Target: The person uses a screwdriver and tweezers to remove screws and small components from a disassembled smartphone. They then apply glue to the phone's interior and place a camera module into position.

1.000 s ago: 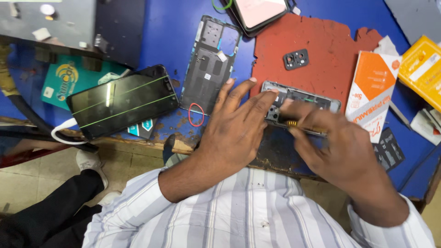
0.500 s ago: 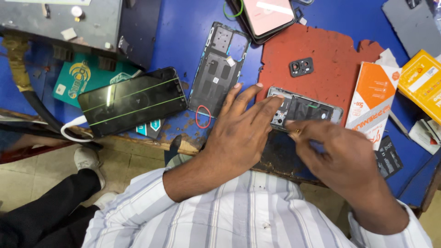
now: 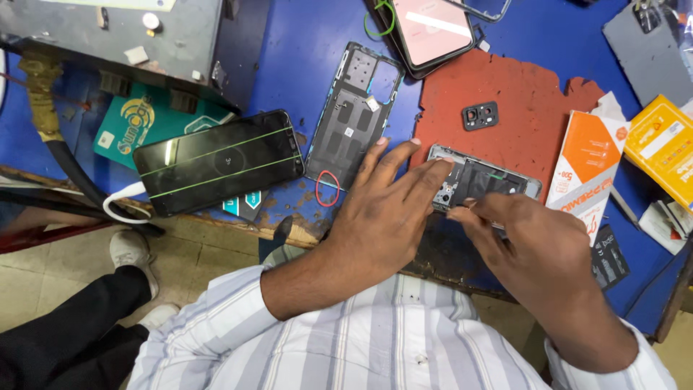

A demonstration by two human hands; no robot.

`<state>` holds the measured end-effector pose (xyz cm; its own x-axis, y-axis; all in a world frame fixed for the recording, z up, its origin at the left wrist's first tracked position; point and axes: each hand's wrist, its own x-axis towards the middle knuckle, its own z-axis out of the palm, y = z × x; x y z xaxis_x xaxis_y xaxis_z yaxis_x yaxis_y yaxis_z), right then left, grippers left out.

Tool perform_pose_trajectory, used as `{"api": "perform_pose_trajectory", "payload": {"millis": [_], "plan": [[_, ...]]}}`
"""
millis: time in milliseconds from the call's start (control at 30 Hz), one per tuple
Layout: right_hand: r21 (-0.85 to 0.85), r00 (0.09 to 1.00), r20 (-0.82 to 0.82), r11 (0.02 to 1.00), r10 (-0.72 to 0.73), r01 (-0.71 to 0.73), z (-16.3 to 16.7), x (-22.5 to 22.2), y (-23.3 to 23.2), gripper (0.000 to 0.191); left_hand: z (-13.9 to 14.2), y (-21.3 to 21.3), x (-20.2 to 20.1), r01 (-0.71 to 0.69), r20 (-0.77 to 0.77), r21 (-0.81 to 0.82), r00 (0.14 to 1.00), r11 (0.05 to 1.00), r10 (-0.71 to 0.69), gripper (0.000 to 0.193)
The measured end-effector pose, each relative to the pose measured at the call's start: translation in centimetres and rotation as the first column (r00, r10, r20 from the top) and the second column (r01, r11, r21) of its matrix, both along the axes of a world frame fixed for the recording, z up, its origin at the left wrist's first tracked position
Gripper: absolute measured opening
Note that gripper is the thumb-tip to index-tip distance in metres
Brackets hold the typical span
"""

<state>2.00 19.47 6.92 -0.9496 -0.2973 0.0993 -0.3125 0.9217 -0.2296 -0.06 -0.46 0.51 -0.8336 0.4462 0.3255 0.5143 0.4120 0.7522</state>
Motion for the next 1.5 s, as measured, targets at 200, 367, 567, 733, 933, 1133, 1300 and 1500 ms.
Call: {"api": "perform_pose_trajectory", "payload": {"millis": [200,367,567,733,933,1133,1300,1500], "plan": [[-0.407,0.997,0.038,0.912,0.073,-0.051,1.6,-3.9,0.6,0.029,-0.4,-0.1,0.0,0.010,-0.009,-0.022,1.000,1.000,-0.010,0.053],[0.141,0.887,-0.318,0.942,0.335,-0.305,1.8,-12.5,0.6,0.045,-0.6,0.1,0.2,-0.004,-0.020,-0.026,1.000,1.000,0.003,0.051],[0.257,0.877,-0.241,0.898,0.416,-0.356,0.9,-16.8,0.3,0.048,-0.5,-0.1,-0.1,-0.001,-0.025,-0.013,1.000,1.000,0.001,0.055],[-0.084,0.948,-0.167,0.954,0.270,-0.287,0.7,-15.4,4.8,0.038,-0.6,-0.3,-0.1,0.008,-0.026,-0.010,1.000,1.000,-0.008,0.055],[-0.279,0.978,-0.202,0.955,0.047,-0.104,-2.4,-14.5,11.0,0.034,-0.8,-0.5,-0.1,0.025,-0.014,-0.012,1.000,1.000,-0.025,0.053],[-0.085,0.944,-0.310,0.985,0.117,-0.150,-4.9,-17.7,11.9,0.030,-0.6,-0.5,0.0,0.023,-0.012,-0.019,1.000,1.000,-0.023,0.052],[0.117,0.884,-0.400,0.970,0.243,-0.214,-3.0,-17.3,9.3,0.031,-0.7,-0.4,0.0,0.011,-0.012,-0.025,1.000,1.000,-0.011,0.054],[0.044,0.871,-0.370,0.942,0.325,-0.333,-0.7,-15.9,4.8,0.029,-0.5,-0.2,0.1,0.019,-0.018,-0.015,1.000,1.000,-0.019,0.055]]}}
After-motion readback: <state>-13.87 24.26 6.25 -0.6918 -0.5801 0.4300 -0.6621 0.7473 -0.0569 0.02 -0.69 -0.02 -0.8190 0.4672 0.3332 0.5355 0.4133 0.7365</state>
